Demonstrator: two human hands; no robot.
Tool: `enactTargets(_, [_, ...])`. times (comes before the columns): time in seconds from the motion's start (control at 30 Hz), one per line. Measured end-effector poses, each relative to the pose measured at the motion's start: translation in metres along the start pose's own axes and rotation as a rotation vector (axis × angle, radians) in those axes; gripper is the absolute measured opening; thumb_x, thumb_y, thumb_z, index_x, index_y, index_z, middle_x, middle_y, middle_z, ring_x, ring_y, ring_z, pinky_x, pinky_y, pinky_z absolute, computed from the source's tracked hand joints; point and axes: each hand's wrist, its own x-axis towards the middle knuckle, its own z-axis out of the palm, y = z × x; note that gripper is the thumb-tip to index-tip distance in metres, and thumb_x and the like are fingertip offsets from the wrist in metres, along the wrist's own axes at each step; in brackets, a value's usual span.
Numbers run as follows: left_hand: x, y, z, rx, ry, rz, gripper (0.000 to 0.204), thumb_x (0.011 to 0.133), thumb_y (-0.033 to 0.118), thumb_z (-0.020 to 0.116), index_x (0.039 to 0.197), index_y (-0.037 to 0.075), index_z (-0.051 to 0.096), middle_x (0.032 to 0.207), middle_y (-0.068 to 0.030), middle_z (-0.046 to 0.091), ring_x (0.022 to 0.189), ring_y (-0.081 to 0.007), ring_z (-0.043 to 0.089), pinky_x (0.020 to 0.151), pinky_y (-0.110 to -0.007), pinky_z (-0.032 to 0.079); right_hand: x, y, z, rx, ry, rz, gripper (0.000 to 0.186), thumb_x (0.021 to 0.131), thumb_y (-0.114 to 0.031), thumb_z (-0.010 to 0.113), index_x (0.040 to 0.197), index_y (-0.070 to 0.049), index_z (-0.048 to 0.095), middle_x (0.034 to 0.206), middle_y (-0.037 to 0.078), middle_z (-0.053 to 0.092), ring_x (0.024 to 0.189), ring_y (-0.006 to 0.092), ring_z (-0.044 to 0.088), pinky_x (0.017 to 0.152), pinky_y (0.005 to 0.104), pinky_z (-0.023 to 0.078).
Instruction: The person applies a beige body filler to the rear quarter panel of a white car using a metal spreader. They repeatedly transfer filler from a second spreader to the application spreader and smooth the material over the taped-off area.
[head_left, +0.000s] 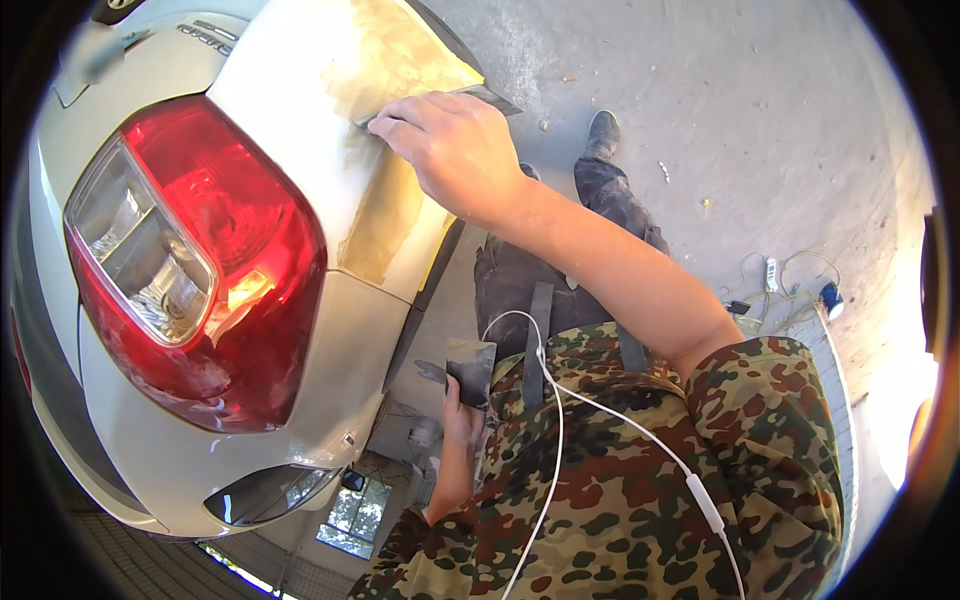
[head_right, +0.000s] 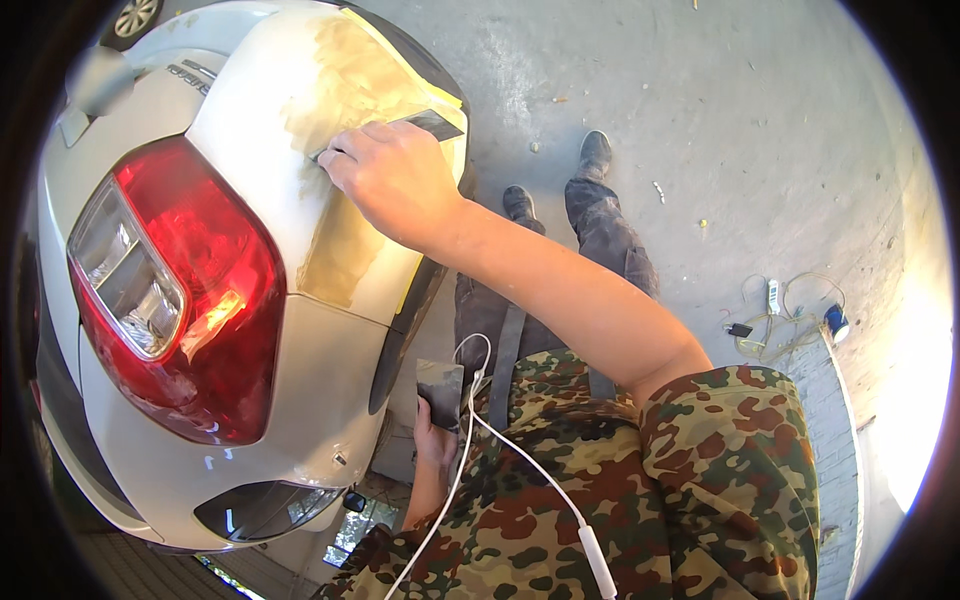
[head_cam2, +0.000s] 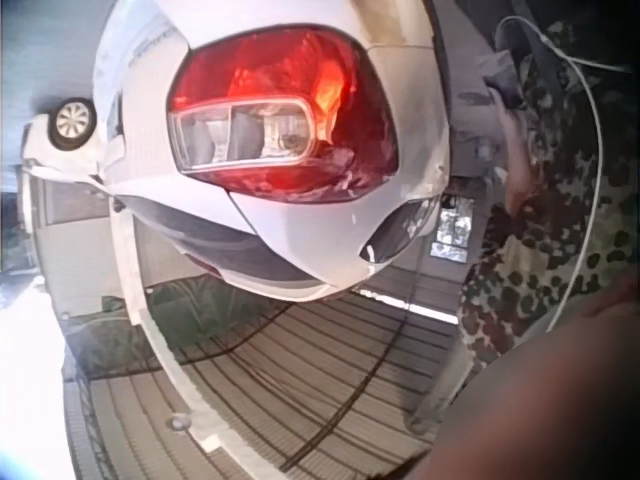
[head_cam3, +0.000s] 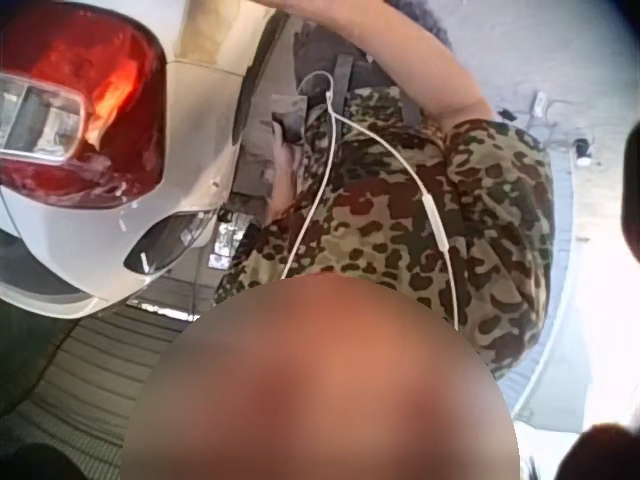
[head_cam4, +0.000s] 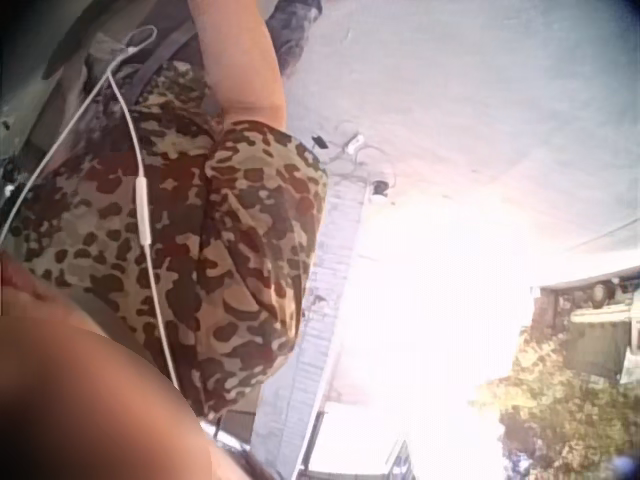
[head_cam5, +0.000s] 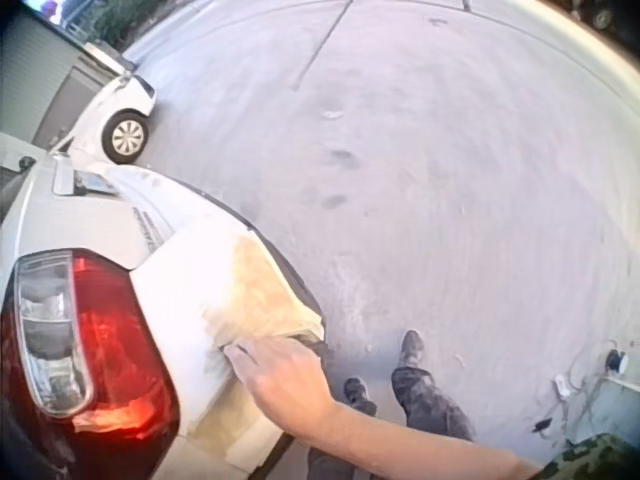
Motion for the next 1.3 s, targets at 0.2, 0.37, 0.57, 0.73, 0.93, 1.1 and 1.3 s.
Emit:
enactTargets(0.2, [-0.021,0.008,0.018,-0.018,-0.002,-0.049,0.051,0.115,0.037,0.044,0.153,0.003,0.047,0.153,-0.011,0.056,0.14,-0.0269,0.055,0.12,-0.045,0.04,-0.014,-0.024,-0.005,0.094,-0.031,-0.022,0.021,0.082,-0.01,0.068,0.101,-0.007,0.076,0.098,0.006,0.074,0.086,0.0246,0.072,0.074,0.0381,0.057])
enactTargets(0.37, [-0.021,0.014,0.017,0.007,0.067,-0.069,0.051,0.115,0.036,0.047,0.153,0.003,0.047,0.151,-0.0116,0.058,0.138,-0.0281,0.056,0.117,-0.046,0.042,-0.029,0.007,-0.03,0.066,0.098,0.134,0.024,0.084,-0.005,0.067,0.104,-0.009,0.079,0.1,0.006,0.078,0.089,0.0252,0.075,0.076,0.0388,0.058])
enactTargets(0.57, [-0.019,0.004,-0.005,0.097,0.148,-0.123,0.048,0.113,0.036,0.054,0.146,0.003,0.052,0.141,-0.0112,0.063,0.129,-0.0265,0.062,0.111,-0.045,0.048,-0.027,0.058,-0.027,0.124,-0.002,0.512,0.021,0.095,-0.007,0.067,0.112,-0.009,0.079,0.107,0.01,0.078,0.092,0.0304,0.074,0.08,0.0355,0.058])
enactTargets(0.73, [-0.022,-0.011,-0.015,0.044,0.126,-0.117,0.046,0.114,0.037,0.048,0.147,0.004,0.053,0.143,-0.01,0.063,0.131,-0.027,0.061,0.113,-0.044,0.046,-0.025,0.054,0.003,0.225,-0.064,0.688,0.023,0.099,-0.008,0.064,0.116,-0.008,0.079,0.109,0.013,0.077,0.092,0.0308,0.074,0.08,0.0347,0.057])
enactTargets(0.93, [-0.03,-0.02,-0.025,-0.137,0.02,-0.121,0.049,0.114,0.039,0.047,0.151,0.006,0.049,0.148,-0.0115,0.061,0.136,-0.0289,0.058,0.117,-0.048,0.043,-0.033,0.008,0.01,0.253,0.128,0.534,0.022,0.095,-0.003,0.066,0.113,-0.008,0.079,0.107,0.01,0.078,0.093,0.0299,0.074,0.082,0.0369,0.059])
enactTargets(1.1, [-0.033,-0.01,-0.03,-0.052,0.086,-0.185,0.05,0.115,0.039,0.045,0.152,0.007,0.048,0.151,-0.0099,0.059,0.138,-0.0286,0.057,0.119,-0.048,0.041,-0.039,0.016,0.006,0.185,0.196,0.459,0.025,0.088,-0.001,0.067,0.109,-0.009,0.079,0.108,0.006,0.077,0.094,0.0281,0.073,0.078,0.0396,0.059])
enactTargets(1.3, [-0.036,0.0,-0.024,0.018,0.073,-0.221,0.05,0.115,0.039,0.045,0.153,0.007,0.047,0.151,-0.0102,0.058,0.139,-0.029,0.056,0.118,-0.048,0.041,-0.036,0.043,0.008,0.218,0.105,0.645,0.022,0.096,-0.004,0.066,0.114,-0.006,0.078,0.108,0.013,0.077,0.092,0.0327,0.074,0.082,0.0378,0.059])
